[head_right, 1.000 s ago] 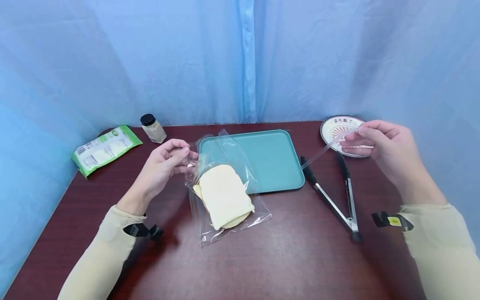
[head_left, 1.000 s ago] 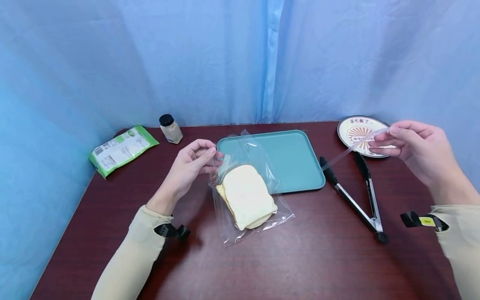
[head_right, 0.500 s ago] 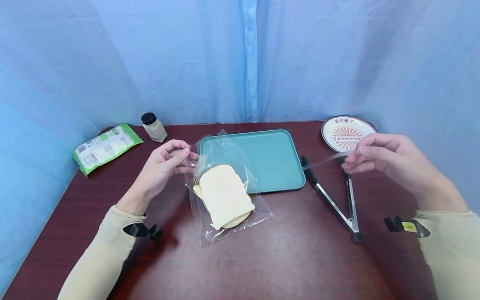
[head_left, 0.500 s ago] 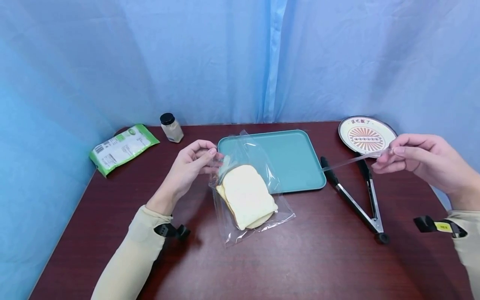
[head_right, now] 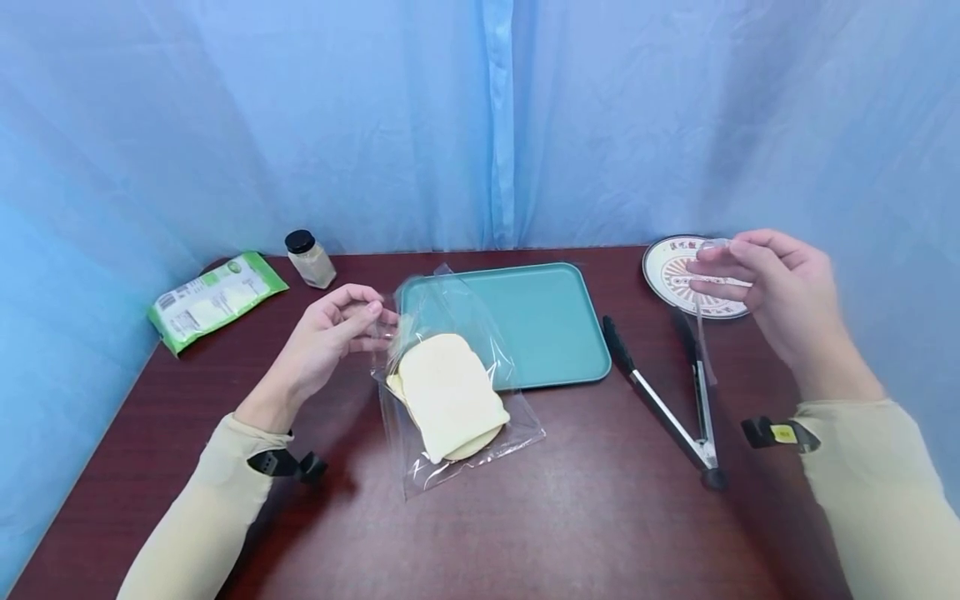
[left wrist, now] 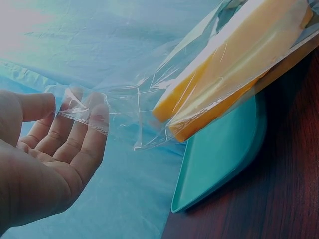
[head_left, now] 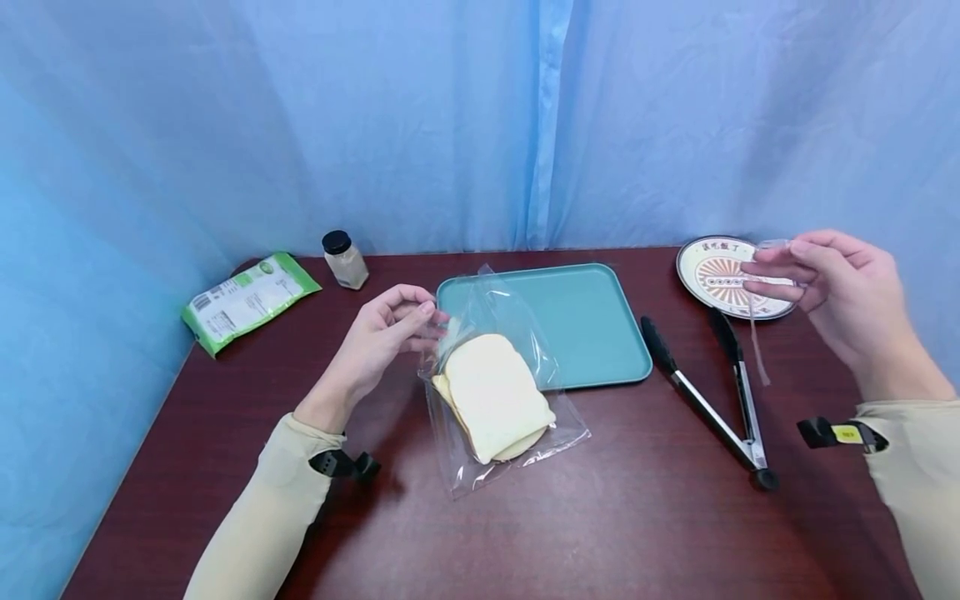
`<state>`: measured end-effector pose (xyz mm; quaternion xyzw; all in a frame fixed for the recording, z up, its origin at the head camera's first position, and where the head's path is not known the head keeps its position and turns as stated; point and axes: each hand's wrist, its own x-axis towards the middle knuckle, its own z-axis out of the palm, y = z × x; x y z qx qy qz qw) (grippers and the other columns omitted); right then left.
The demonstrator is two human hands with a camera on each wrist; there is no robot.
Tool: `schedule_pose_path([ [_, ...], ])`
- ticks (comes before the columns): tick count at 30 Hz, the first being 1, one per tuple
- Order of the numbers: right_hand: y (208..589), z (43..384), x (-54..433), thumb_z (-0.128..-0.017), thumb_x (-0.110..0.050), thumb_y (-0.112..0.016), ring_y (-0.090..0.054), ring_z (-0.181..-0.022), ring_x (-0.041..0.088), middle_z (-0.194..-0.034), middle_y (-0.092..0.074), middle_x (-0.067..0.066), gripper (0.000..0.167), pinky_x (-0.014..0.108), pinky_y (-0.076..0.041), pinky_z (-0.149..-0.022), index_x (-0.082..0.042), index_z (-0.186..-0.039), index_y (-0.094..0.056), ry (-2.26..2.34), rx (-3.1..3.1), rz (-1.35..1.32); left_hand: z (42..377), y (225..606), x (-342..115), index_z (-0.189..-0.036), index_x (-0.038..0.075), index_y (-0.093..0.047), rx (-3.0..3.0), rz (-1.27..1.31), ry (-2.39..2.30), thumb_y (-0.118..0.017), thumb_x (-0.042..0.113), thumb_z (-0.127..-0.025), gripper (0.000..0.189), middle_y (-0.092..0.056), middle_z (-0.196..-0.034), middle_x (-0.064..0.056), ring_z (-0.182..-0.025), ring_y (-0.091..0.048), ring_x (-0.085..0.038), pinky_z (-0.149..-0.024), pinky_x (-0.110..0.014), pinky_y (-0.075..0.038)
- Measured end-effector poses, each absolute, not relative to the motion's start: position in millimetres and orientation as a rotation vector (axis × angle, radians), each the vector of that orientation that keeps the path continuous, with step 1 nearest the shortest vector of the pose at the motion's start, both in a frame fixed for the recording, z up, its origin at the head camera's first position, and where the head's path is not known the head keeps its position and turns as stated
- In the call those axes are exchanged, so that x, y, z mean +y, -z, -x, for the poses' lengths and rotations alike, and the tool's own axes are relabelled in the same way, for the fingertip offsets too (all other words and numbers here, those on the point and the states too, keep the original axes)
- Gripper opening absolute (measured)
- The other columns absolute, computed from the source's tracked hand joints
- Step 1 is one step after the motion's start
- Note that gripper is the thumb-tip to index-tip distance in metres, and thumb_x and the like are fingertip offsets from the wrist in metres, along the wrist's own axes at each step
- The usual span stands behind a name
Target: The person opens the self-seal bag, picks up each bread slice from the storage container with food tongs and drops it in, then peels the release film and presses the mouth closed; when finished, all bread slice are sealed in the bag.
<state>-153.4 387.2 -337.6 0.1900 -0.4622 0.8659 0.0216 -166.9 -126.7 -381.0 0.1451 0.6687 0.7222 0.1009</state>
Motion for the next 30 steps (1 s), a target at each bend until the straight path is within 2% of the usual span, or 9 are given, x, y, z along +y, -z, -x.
schedule_pose_path([
  [4,344.9,168.4,388.3,-0.104,0.012,-0.042,-0.073,-0.090,0.039,-0.100,-0.072,0.028,0.022,0.050,-0.057,-0.080,0.017,-0.106,-0.063,-2.585,-1.779,-0.464,166.1,382.6,-127.1,-0.122,-0.011,-0.051,1.969,-0.415,-2.133,-0.061,0.012,-0.103,0.031,-0.072,-0.106,-0.020,-0.094,-0.072,-0.026,-0.086,-0.051,-0.057],
  [6,350.7,174.6,388.7,-0.104,0.006,-0.048,-0.074,-0.088,0.036,-0.099,-0.074,0.023,0.019,0.045,-0.057,-0.079,0.013,-0.108,-0.065,-2.515,-1.991,-0.383,165.9,382.8,-127.1,-0.123,-0.011,-0.051,1.966,-0.411,-2.134,-0.061,0.011,-0.103,0.032,-0.073,-0.103,-0.014,-0.093,-0.072,-0.024,-0.085,-0.050,-0.058],
  [8,357.2,181.1,388.9,-0.104,-0.001,-0.053,-0.075,-0.087,0.032,-0.099,-0.075,0.020,0.018,0.042,-0.058,-0.078,0.009,-0.111,-0.066,-2.432,-2.175,-0.302,165.7,382.9,-127.3,-0.123,-0.010,-0.052,1.963,-0.411,-2.137,-0.061,0.011,-0.103,0.031,-0.073,-0.103,-0.013,-0.092,-0.072,-0.024,-0.084,-0.047,-0.059],
  [11,368.7,192.1,389.0,-0.105,-0.008,-0.055,-0.075,-0.090,0.029,-0.100,-0.075,0.018,0.019,0.041,-0.059,-0.078,0.004,-0.112,-0.067,-2.377,-2.336,-0.230,166.1,382.8,-127.4,-0.121,-0.009,-0.053,1.957,-0.410,-2.144,-0.062,0.011,-0.102,0.028,-0.073,-0.102,-0.013,-0.091,-0.072,-0.023,-0.082,-0.043,-0.059],
  [16,391.1,213.8,386.3,-0.106,-0.019,-0.056,-0.075,-0.090,0.028,-0.099,-0.075,0.015,0.017,0.043,-0.060,-0.079,-0.007,-0.111,-0.068,-2.284,-2.572,-0.065,167.3,383.6,-127.7,-0.121,-0.009,-0.053,1.952,-0.411,-2.144,-0.061,0.009,-0.103,0.028,-0.073,-0.100,-0.011,-0.091,-0.072,-0.022,-0.084,-0.044,-0.059],
  [19,403.9,225.6,383.4,-0.106,-0.024,-0.057,-0.074,-0.090,0.026,-0.099,-0.074,0.011,0.024,0.042,-0.060,-0.080,-0.004,-0.116,-0.065,-2.189,-2.747,0.040,168.0,384.7,-127.8,-0.122,-0.010,-0.052,1.956,-0.410,-2.139,-0.061,0.009,-0.103,0.028,-0.073,-0.100,-0.011,-0.091,-0.072,-0.022,-0.084,-0.044,-0.059],
  [24,418.1,237.9,376.4,-0.106,-0.025,-0.057,-0.073,-0.081,0.022,-0.097,-0.071,0.011,0.046,0.040,-0.061,-0.076,0.011,-0.133,-0.053,-1.935,-2.979,0.090,168.6,386.2,-127.6,-0.121,-0.007,-0.054,1.965,-0.403,-2.123,-0.061,0.011,-0.103,0.026,-0.073,-0.100,-0.010,-0.091,-0.072,-0.025,-0.083,-0.042,-0.059],
  [30,417.6,243.0,365.2,-0.104,-0.029,-0.060,-0.066,-0.069,0.016,-0.092,-0.065,0.010,0.052,0.038,-0.061,-0.070,0.013,-0.134,-0.050,-1.689,-3.083,0.108,169.2,386.2,-128.2,-0.122,-0.011,-0.051,1.968,-0.398,-2.127,-0.061,0.011,-0.103,0.030,-0.073,-0.099,-0.010,-0.090,-0.071,-0.030,-0.082,-0.043,-0.059],
])
